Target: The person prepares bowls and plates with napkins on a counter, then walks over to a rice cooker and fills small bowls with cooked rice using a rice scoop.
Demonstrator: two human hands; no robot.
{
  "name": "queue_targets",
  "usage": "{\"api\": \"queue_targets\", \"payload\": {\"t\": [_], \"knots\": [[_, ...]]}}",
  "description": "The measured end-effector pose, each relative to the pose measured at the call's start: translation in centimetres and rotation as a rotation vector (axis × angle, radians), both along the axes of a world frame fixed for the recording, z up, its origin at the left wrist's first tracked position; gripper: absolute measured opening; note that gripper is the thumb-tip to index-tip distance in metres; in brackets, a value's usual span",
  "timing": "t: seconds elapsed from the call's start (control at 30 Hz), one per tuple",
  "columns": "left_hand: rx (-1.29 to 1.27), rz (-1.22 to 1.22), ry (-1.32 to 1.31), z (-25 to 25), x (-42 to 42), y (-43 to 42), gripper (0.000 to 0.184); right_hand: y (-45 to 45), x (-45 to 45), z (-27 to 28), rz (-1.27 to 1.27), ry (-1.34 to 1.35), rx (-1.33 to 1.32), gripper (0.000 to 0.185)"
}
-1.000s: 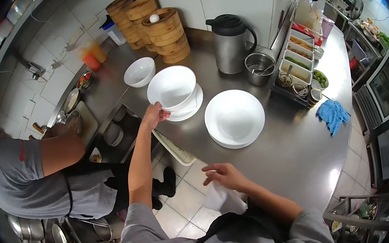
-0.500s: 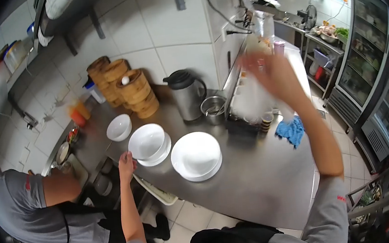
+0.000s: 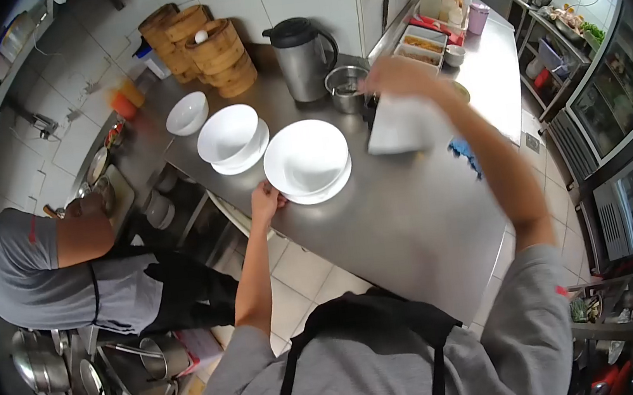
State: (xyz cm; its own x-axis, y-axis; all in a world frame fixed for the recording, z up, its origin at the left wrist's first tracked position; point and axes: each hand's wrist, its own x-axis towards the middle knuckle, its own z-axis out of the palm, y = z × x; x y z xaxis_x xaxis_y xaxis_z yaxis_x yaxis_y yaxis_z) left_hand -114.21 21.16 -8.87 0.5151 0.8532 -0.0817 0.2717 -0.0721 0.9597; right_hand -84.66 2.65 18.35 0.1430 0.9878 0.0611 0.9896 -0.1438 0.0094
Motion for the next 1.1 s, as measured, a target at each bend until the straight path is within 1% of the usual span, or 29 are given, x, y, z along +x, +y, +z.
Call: {"api": "queue_targets", "payload": {"t": [0.03,0.07,0.1,0.13,0.17,0.23,0.33,0.4,0.43,0.47,0.5,0.57,0.6,0.63,0.67,0.7,0.73,0.77,0.8,0.83,0.9,0.93,0.97,1.03,1.07,1.1], "knots": [[0.039,0.031,0.015,-0.2,0.4,0.0,0.030,0.1,-2.3,-3.6,-0.220,0.318,-0.137,0.037],[0.009,0.035,0.043,-0.4,0.6,-0.1,0.029,0.7,-0.8,-10.9,-0.206,0.635,-0.072,0.055],[-0.014,0.044,0.064,-0.5,0.9,0.0,0.028,0.7,-2.1,-13.8,-0.282,0.743,-0.049,0.054],[-0.035,0.057,0.082,-0.4,1.2,0.1,0.027,1.6,-1.8,-19.6,-0.357,0.958,0.039,0.054],[-0.047,0.058,0.080,-0.2,1.5,0.3,0.026,2.4,-2.7,-22.4,-0.471,1.090,0.068,0.053],[-0.080,0.061,0.090,-0.3,1.2,0.0,0.025,2.5,-4.5,-23.2,-0.656,1.637,0.029,0.055],[-0.186,0.019,0.007,0.9,0.7,-0.9,0.024,2.5,-4.8,-23.6,-0.597,1.615,0.203,0.057],[-0.247,-0.015,-0.066,0.7,0.4,-1.0,0.023,2.0,-4.2,-23.3,-0.585,1.661,0.123,0.057],[-0.306,-0.031,-0.024,1.0,0.2,-1.1,0.024,1.4,-3.9,-22.8,-0.585,1.683,0.090,0.057],[-0.363,-0.054,0.022,1.6,-0.1,-1.2,0.025,0.6,-3.9,-21.9,-0.582,1.612,0.036,0.053],[-0.418,-0.083,0.073,2.3,-0.2,-1.4,0.027,-0.7,-3.7,-20.9,-0.528,1.468,0.026,0.051],[-0.436,-0.194,0.178,2.7,-0.9,-2.6,0.030,-5.1,-3.1,-19.0,-0.445,1.194,0.005,0.047],[-0.440,-0.256,0.238,3.0,-1.2,-3.2,0.031,-8.1,-2.9,-17.3,-0.435,1.155,0.032,0.048],[-0.412,-0.266,0.272,3.3,-1.3,-3.9,0.031,-11.3,-2.7,-15.8,-0.426,1.116,0.066,0.049],[-0.379,-0.275,0.301,3.5,-1.3,-4.7,0.032,-14.6,-2.0,-15.4,-0.474,1.153,0.101,0.046],[-0.346,-0.283,0.329,3.8,-1.2,-5.3,0.032,-18.6,-1.3,-15.1,-0.503,1.153,0.191,0.042],[-0.335,-0.235,0.280,4.1,-1.1,-5.8,0.032,-22.0,-1.9,-12.8,-0.668,1.122,0.226,0.040],[-0.329,-0.185,0.224,4.2,-0.8,-6.3,0.032,-25.8,-1.1,-13.7,-0.749,1.133,0.352,0.039],[-0.327,-0.131,0.163,4.2,-0.2,-6.7,0.032,-29.8,0.0,-15.6,-0.814,1.109,0.406,0.039],[-0.307,-0.149,0.191,4.0,0.2,-6.6,0.032,-33.6,0.8,-17.5,-0.876,1.084,0.450,0.038],[-0.285,-0.156,0.247,3.3,-0.2,-7.2,0.031,-39.0,1.7,-22.3,-1.178,0.923,0.407,0.039],[-0.295,-0.205,0.297,3.5,-0.3,-8.1,0.029,-41.0,2.2,-25.5,-1.246,0.822,0.338,0.039],[-0.296,-0.248,0.279,3.8,-0.5,-9.4,0.028,-42.3,3.0,-29.2,-1.295,0.720,0.278,0.038],[-0.283,-0.340,0.243,4.5,-0.5,-13.1,0.028,-43.5,4.7,-39.0,-1.267,0.706,0.182,0.035],[-0.256,-0.391,0.251,5.7,-0.2,-15.4,0.028,-43.0,5.0,-44.8,-1.197,0.689,0.303,0.032],[-0.253,-0.392,0.252,6.5,0.3,-17.4,0.028,-42.2,4.9,-49.0,-1.081,0.763,0.291,0.033]]}}
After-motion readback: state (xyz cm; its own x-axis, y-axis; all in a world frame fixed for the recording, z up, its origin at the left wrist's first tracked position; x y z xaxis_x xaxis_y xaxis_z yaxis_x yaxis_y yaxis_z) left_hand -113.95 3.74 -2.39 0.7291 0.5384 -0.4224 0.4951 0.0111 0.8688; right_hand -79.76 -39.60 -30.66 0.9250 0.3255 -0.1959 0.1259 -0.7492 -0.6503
